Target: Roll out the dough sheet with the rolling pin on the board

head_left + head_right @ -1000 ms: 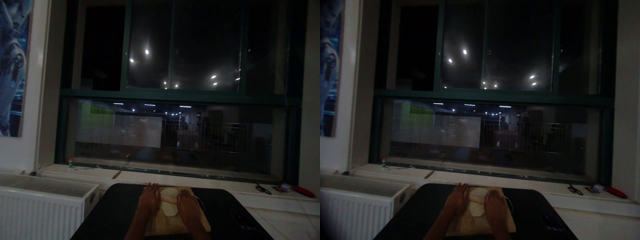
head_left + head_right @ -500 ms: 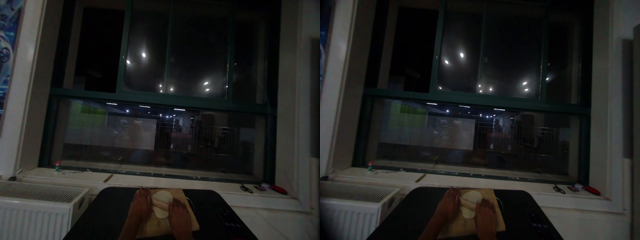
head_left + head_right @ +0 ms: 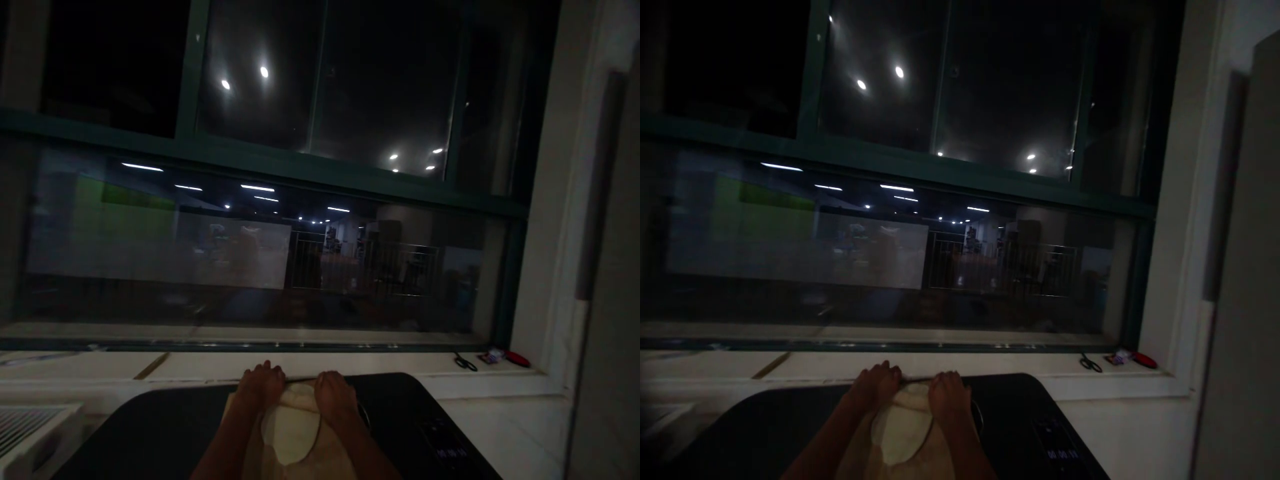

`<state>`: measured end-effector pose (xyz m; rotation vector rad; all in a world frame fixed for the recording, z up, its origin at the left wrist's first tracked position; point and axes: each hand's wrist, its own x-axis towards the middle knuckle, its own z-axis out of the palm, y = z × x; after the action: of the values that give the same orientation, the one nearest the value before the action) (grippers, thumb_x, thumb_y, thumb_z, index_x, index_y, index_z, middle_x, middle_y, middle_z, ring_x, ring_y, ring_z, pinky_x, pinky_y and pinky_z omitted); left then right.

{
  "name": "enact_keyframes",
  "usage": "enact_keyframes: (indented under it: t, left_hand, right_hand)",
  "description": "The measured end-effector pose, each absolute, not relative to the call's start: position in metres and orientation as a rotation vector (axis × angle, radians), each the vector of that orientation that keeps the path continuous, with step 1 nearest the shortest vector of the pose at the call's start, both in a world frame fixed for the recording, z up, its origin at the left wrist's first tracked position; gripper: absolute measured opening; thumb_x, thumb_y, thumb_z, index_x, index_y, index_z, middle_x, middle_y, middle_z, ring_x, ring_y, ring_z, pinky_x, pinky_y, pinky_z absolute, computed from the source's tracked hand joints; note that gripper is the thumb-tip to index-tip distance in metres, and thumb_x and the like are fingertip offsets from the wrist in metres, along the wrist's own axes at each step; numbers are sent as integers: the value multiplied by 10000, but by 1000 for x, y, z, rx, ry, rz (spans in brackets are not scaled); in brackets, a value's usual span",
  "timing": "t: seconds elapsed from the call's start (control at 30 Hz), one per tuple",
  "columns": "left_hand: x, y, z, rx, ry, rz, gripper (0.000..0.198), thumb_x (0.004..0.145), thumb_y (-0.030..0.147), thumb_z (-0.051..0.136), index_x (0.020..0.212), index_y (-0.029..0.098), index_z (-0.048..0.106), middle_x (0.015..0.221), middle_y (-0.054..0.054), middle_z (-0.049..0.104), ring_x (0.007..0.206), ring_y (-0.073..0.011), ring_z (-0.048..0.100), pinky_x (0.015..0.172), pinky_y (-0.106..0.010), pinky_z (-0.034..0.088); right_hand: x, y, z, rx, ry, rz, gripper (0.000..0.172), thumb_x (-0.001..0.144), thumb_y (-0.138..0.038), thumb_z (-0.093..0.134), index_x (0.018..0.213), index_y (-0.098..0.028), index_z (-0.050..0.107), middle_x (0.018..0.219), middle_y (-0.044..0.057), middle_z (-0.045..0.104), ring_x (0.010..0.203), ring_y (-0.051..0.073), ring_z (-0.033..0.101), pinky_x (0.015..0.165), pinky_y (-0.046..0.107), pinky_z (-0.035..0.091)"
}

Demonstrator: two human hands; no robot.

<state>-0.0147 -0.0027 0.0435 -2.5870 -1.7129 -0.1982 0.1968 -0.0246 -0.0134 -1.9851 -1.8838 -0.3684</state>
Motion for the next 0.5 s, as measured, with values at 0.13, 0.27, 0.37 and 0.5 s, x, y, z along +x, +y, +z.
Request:
enact_keyframes:
  t: [0.13, 0.27, 0.37, 0.5]
  left_hand:
    - [-11, 2, 40, -2560, -1707, -224, 538, 1023, 276, 267, 1315, 177, 708, 1341, -213, 728, 1271, -380, 675, 1035, -603, 528]
    - [-11, -4, 40, -2541, -1720, -245, 556, 1032, 307, 246, 1319, 227, 715, 1348, -166, 743, 1268, -357, 681, 1034, -581, 526]
    - [-13, -17, 41, -2537, -1707, -263, 569, 1025, 302, 244, 1280, 216, 745, 1304, -171, 773, 1241, -353, 701, 1028, -575, 530]
    - [-18, -37, 42, -2540, -1709, -302, 587, 1039, 348, 241, 1315, 219, 743, 1342, -152, 779, 1304, -332, 681, 1100, -558, 512]
  right_hand:
    - [198, -17, -6, -2030, -1866, -341, 422, 1045, -279, 360, 1103, -227, 775, 1193, 150, 788, 1155, 312, 734, 893, 469, 620]
    - [195, -23, -2, -2014, -1854, -349, 432, 1046, -274, 358, 1122, -212, 779, 1223, 166, 778, 1193, 336, 718, 939, 521, 605]
    - [192, -36, -2, -1962, -1857, -370, 439, 1046, -244, 353, 1101, -209, 788, 1210, 146, 791, 1188, 308, 726, 968, 483, 599]
    - [186, -57, -3, -1906, -1847, -405, 395, 1013, -214, 426, 1168, -158, 784, 1285, 173, 781, 1232, 329, 718, 1038, 505, 580]
